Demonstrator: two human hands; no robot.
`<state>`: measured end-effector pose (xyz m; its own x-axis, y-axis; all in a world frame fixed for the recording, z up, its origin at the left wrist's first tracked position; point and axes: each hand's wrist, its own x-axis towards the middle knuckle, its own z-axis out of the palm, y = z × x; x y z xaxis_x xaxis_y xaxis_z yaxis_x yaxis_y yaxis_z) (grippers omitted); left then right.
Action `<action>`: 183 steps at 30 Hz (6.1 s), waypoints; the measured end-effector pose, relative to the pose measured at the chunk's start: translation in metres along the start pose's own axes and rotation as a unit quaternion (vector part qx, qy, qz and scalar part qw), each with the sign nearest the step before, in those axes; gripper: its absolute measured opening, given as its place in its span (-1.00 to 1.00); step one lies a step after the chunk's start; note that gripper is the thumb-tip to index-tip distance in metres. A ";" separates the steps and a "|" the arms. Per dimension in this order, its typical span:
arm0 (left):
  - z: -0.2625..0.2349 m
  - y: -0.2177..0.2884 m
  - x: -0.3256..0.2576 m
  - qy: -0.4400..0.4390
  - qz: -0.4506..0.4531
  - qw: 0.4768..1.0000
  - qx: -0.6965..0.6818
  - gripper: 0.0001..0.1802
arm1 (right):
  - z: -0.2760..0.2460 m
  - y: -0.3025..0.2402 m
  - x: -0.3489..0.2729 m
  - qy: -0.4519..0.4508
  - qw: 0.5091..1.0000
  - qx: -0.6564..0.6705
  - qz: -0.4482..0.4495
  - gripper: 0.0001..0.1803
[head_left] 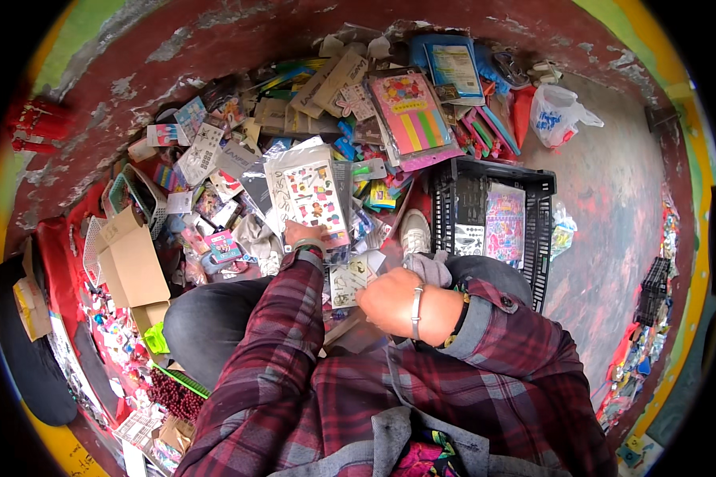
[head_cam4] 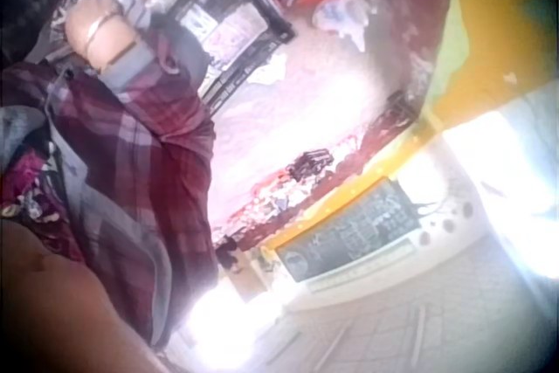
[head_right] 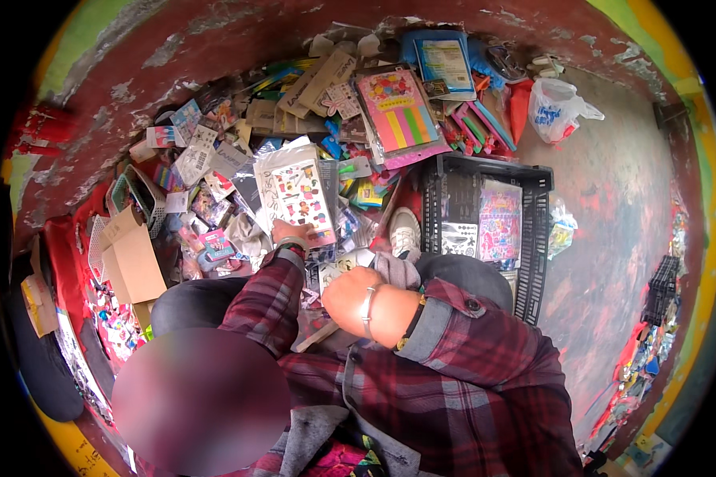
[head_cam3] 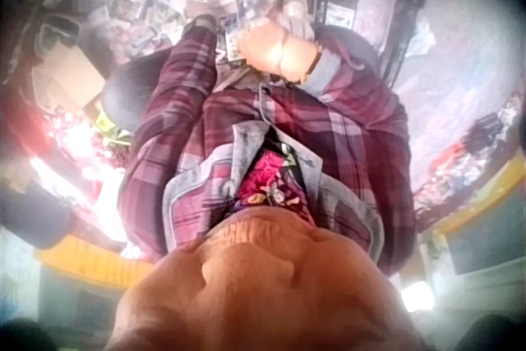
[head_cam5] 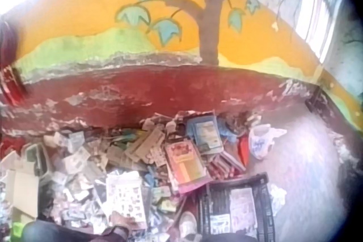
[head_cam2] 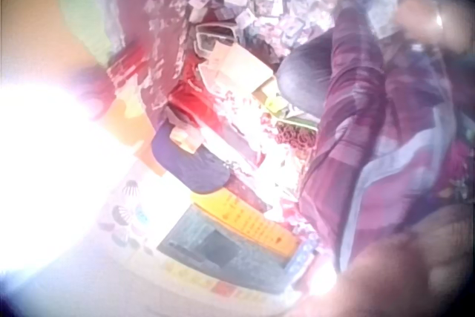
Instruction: The person sits on the floor and sorts through a large pile of miscellaneous items, including stickers, cards, and small boxes. They pick up items one by one, inspect them, and place them back into the pile or into a nearby black crate.
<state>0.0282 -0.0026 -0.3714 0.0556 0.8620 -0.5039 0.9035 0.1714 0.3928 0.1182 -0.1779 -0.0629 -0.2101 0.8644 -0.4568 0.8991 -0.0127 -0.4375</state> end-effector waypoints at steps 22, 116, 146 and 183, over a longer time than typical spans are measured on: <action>-0.165 0.080 -0.069 -0.374 0.157 0.649 -0.643 -0.44 | -0.057 0.054 -0.027 0.378 0.872 0.299 0.087 -0.83; -0.284 0.139 -0.148 -0.469 0.183 0.427 -0.751 -0.40 | -0.075 -0.008 0.067 0.609 0.791 0.005 -0.051 -0.52; -0.263 0.126 -0.177 -0.555 0.221 0.582 -0.552 -0.46 | -0.094 0.026 0.052 0.675 0.737 0.037 0.007 -0.54; -0.270 0.139 -0.151 -0.338 0.283 0.633 -0.637 -0.45 | -0.106 0.011 0.031 0.264 0.428 0.858 -0.107 -0.61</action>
<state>0.0302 0.0201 -0.0335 0.7745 0.6305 -0.0504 -0.3931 0.5422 0.7426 0.1620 -0.0976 0.0007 0.3066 0.9253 -0.2232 -0.8187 0.1368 -0.5578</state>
